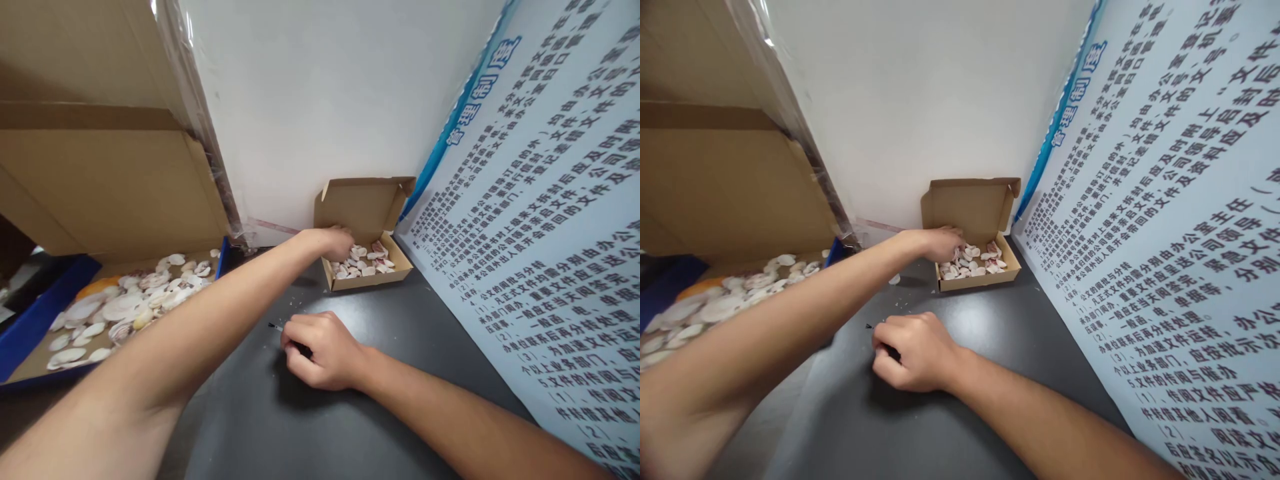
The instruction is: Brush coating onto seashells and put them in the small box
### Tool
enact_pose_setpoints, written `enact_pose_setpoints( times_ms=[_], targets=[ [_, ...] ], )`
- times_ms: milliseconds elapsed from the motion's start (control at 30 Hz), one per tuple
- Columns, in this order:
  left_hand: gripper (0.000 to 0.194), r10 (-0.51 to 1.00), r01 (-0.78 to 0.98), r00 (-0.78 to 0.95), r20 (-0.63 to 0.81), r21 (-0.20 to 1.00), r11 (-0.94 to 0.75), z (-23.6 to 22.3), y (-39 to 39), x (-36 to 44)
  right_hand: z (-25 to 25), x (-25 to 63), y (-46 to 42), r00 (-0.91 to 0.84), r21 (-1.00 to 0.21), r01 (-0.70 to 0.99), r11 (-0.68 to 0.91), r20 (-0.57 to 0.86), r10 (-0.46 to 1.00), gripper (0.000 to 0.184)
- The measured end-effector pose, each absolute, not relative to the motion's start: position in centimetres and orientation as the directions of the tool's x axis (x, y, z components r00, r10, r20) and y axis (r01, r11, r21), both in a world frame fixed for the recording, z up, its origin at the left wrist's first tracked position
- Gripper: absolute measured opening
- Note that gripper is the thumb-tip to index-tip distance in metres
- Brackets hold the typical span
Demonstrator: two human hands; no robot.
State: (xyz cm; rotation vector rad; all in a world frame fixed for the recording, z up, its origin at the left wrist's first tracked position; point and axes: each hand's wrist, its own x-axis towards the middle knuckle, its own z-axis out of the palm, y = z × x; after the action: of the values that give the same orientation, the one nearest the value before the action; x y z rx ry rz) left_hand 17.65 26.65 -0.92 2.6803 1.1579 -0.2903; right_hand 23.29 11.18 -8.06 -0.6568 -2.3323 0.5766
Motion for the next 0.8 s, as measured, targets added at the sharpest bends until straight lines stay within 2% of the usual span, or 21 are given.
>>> enact_pose_setpoints(
  times_ms=[233, 533, 800],
  targets=[
    [0.049, 0.699, 0.747, 0.653, -0.291, 0.097, -0.658, -1.4, 26.5, 18.2, -8.1, 23.3, 11.2, -0.666, -0.56, 0.296, 0.774, 0.459, 0.587, 0.007],
    [0.045, 0.687, 0.748, 0.652, -0.32, 0.125, -0.651, -0.9, 26.6, 18.6, -8.3, 23.3, 11.2, -0.671, -0.554, 0.306, 0.774, 0.451, 0.588, 0.007],
    [0.042, 0.72, 0.772, 0.609, -0.333, 0.042, -0.634, -0.9, 25.5, 19.6, -8.2, 23.4, 11.1, -0.668, -0.555, 0.312, 0.771, 0.449, 0.593, 0.009]
  ],
)
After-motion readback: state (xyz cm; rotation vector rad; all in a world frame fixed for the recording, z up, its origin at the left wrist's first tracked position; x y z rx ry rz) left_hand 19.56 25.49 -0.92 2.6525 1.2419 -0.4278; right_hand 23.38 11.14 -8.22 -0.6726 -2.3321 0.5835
